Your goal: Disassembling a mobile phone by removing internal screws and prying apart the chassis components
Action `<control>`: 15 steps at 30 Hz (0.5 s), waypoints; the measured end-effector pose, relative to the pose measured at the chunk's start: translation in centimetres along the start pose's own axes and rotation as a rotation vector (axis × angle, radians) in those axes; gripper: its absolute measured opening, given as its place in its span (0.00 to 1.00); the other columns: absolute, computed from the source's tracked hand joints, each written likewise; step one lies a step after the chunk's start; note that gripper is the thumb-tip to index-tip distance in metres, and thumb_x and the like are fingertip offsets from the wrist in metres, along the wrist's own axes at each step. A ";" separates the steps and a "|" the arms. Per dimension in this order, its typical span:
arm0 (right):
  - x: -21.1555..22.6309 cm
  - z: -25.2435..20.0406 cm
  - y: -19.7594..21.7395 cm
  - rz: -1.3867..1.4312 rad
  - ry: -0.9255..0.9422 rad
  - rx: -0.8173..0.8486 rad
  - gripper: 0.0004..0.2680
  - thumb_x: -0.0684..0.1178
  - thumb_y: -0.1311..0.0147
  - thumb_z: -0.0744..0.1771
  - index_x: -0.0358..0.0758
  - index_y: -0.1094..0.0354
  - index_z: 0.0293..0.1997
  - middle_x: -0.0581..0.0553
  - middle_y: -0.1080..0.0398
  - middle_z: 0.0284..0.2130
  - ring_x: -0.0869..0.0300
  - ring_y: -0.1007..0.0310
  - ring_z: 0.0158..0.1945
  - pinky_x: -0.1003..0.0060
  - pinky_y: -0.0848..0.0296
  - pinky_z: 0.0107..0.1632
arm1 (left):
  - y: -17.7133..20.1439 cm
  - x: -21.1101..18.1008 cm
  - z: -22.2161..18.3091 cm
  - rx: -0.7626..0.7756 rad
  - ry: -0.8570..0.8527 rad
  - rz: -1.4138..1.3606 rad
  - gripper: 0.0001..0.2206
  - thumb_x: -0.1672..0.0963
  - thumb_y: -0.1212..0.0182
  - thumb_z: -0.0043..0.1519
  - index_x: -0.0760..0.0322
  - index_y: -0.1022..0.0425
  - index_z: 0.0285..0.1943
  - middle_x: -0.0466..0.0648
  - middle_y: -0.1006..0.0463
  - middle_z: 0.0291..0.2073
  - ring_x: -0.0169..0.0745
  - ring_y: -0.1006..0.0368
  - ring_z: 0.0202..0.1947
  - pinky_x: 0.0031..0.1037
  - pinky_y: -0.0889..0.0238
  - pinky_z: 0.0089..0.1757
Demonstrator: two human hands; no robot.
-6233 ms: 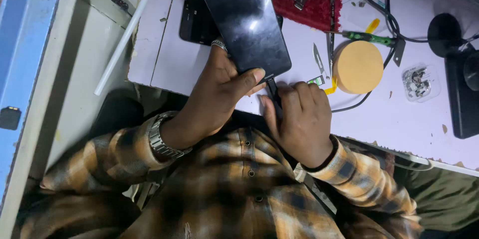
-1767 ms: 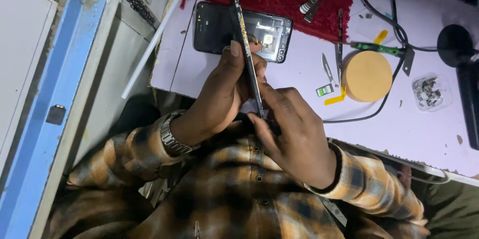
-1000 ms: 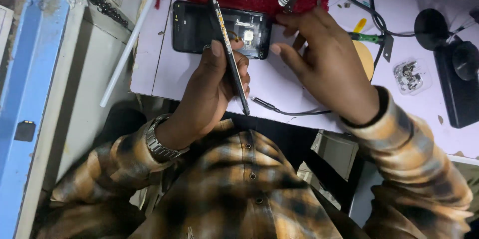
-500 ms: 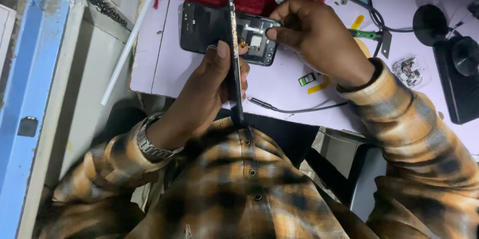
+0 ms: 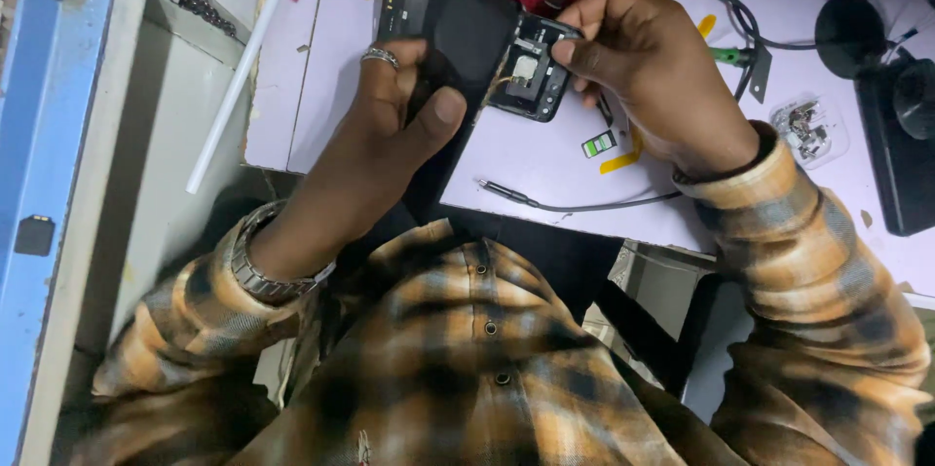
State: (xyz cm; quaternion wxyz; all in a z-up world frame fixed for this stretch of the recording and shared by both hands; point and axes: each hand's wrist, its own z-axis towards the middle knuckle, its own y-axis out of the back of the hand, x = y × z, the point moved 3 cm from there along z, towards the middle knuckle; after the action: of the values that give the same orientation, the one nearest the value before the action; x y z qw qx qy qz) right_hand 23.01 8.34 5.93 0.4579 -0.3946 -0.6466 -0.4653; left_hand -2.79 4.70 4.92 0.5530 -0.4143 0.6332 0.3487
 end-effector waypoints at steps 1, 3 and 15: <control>0.1 -0.1 0.1 0.004 -0.021 -0.011 0.03 0.39 0.41 0.73 0.37 0.30 0.49 0.50 0.30 0.34 0.67 0.31 0.31 0.74 0.27 0.33 | 0.2 -0.2 0.0 0.011 -0.031 -0.028 0.30 0.44 0.45 0.65 0.62 0.43 0.69 0.48 0.25 0.56 0.34 0.30 0.56 0.28 0.36 0.54; 0.4 -0.2 0.4 0.013 -0.045 -0.018 0.02 0.40 0.42 0.73 0.37 0.29 0.49 0.51 0.29 0.34 0.68 0.32 0.31 0.75 0.29 0.32 | 0.6 -0.8 0.0 0.021 -0.057 -0.054 0.26 0.47 0.39 0.66 0.61 0.43 0.67 0.48 0.28 0.59 0.34 0.32 0.61 0.27 0.38 0.58; 2.5 0.7 1.0 -0.331 -0.120 0.124 0.06 0.46 0.46 0.77 0.40 0.22 0.53 0.54 0.31 0.26 0.71 0.38 0.26 0.76 0.39 0.31 | 1.6 -4.4 -0.3 0.188 -0.096 0.544 0.30 0.51 0.30 0.60 0.63 0.33 0.70 0.52 0.30 0.60 0.45 0.34 0.63 0.30 0.42 0.57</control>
State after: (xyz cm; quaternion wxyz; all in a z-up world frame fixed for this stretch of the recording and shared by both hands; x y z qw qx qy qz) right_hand 23.11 9.50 8.46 0.3590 -0.2812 -0.7563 -0.4691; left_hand -4.21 5.71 9.30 0.5046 -0.1592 0.7235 0.4434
